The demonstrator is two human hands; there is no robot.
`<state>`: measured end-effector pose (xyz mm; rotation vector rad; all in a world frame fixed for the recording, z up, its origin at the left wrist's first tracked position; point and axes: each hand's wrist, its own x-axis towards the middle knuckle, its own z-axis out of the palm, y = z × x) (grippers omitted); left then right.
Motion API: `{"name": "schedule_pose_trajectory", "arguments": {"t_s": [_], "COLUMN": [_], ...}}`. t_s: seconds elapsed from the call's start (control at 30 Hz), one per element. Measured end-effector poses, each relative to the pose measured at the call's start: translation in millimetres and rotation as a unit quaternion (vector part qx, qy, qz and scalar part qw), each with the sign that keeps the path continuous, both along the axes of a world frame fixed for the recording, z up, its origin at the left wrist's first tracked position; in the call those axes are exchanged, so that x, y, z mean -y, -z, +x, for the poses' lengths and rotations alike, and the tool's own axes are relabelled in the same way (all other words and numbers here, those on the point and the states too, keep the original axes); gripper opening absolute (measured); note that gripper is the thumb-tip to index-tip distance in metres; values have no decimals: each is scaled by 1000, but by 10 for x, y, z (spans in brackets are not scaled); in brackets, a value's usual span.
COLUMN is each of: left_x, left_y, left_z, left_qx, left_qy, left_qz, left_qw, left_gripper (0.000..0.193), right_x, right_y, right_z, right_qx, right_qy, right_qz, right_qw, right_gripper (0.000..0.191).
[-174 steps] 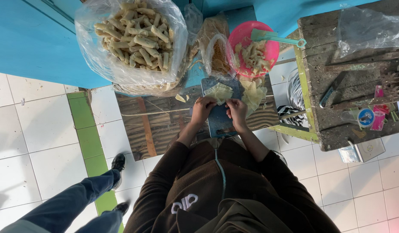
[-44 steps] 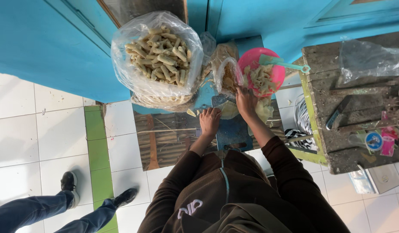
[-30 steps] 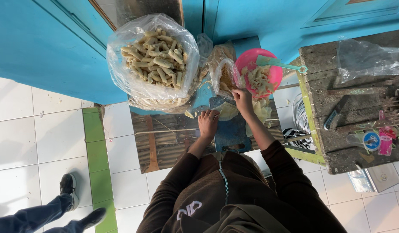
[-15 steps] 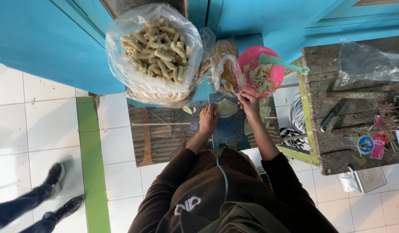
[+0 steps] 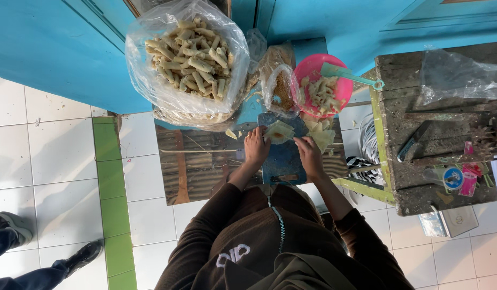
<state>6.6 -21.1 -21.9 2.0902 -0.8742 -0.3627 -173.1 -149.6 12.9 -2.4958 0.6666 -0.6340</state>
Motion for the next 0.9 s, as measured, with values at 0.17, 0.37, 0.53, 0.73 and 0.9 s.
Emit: {"name": "schedule_pose_trajectory", "arguments": {"t_s": [0.17, 0.37, 0.53, 0.73, 0.9], "left_x": [16, 7, -33, -96, -86], "left_y": [76, 85, -6, -7, 38], "left_z": [8, 33, 48, 112, 182], "left_qx": [-1, -2, -29, -14, 12], "left_qy": [5, 12, 41, 78, 92], "left_qz": [-3, -14, -35, -1, -27], "left_qw": [1000, 1000, 998, 997, 995], "left_gripper": [49, 46, 49, 48, 27], "right_x": [-22, 284, 389, -21, -116], "right_y": [-97, -137, -118, 96, 269], "right_z": [38, 582, 980, 534, 495], "right_qx": [21, 90, 132, 19, -16], "right_qy": [1, 112, 88, 101, 141], "right_qz": [-35, 23, -44, 45, 56], "right_qw": [999, 989, 986, 994, 988], "right_gripper": [25, 19, 28, 16, 30]}}
